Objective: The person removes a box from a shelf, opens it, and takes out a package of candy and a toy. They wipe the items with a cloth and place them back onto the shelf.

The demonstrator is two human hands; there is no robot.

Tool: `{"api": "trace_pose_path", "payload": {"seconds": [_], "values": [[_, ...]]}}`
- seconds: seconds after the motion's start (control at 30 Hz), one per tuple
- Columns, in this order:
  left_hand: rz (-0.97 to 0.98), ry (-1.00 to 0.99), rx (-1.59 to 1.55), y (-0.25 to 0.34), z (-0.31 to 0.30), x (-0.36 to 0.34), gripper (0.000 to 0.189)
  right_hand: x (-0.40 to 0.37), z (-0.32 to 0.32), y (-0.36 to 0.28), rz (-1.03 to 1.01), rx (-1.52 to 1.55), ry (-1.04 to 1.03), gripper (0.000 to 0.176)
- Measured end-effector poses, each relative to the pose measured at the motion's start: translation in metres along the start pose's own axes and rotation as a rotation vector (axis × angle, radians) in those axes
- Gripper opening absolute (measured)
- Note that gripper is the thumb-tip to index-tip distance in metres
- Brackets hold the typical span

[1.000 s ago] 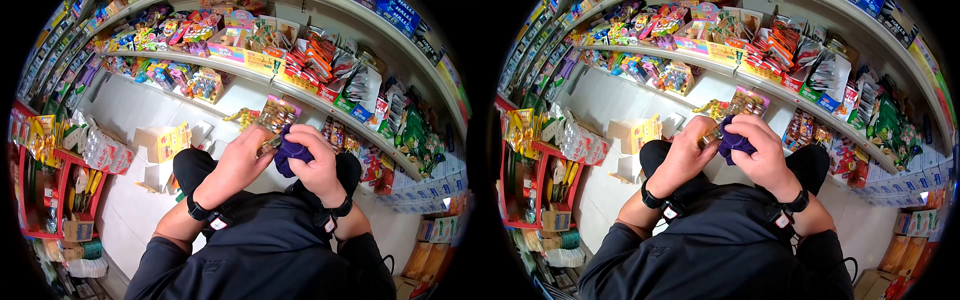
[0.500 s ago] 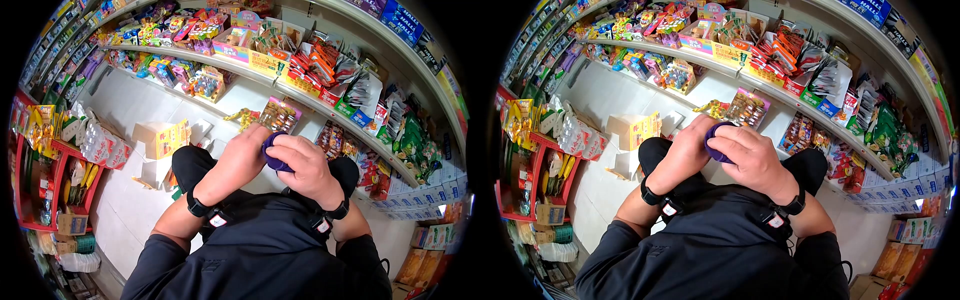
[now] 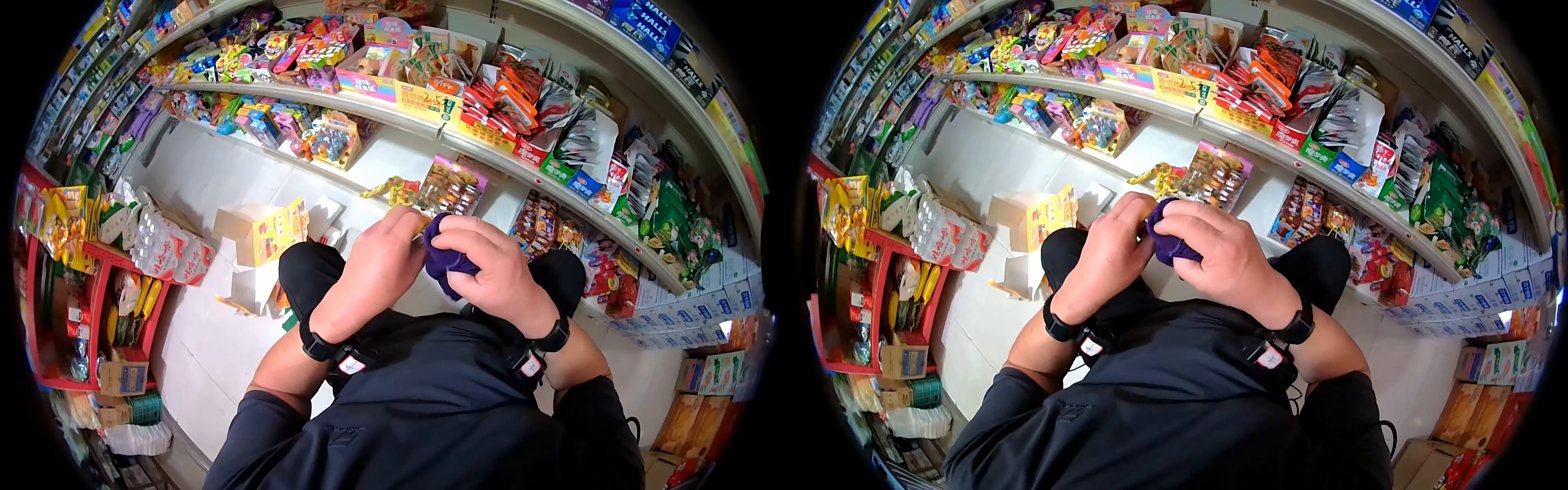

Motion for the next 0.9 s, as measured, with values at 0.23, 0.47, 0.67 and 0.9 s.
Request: {"api": "trace_pose_path", "payload": {"seconds": [0.23, 0.47, 0.67, 0.9], "values": [[-0.097, -0.008, -0.177, 0.01, -0.005, -0.002, 0.029, -0.011, 0.0, 0.026, 0.052, -0.102, 0.035, 0.039], [-0.007, 0.083, -0.341, 0.004, 0.002, -0.002, 0.031, -0.025, 0.017, 0.027, 0.221, 0.464, 0.229, 0.038], [0.105, 0.159, -0.302, 0.012, 0.01, 0.001, 0.035, -0.025, 0.011, 0.025, 0.378, 0.686, 0.225, 0.036], [0.23, 0.091, -0.082, 0.014, 0.008, 0.004, 0.039, -0.025, -0.001, 0.035, 0.49, 1.05, 0.061, 0.036]]}}
Point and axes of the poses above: each hand's wrist, its own x-axis towards the middle knuckle, its own z-axis out of the palm, y = z × x, the point moved 3 cm from there along x, towards the middle knuckle, and after that the axes turned 7 degrees about -y, right-handed, at the moved point
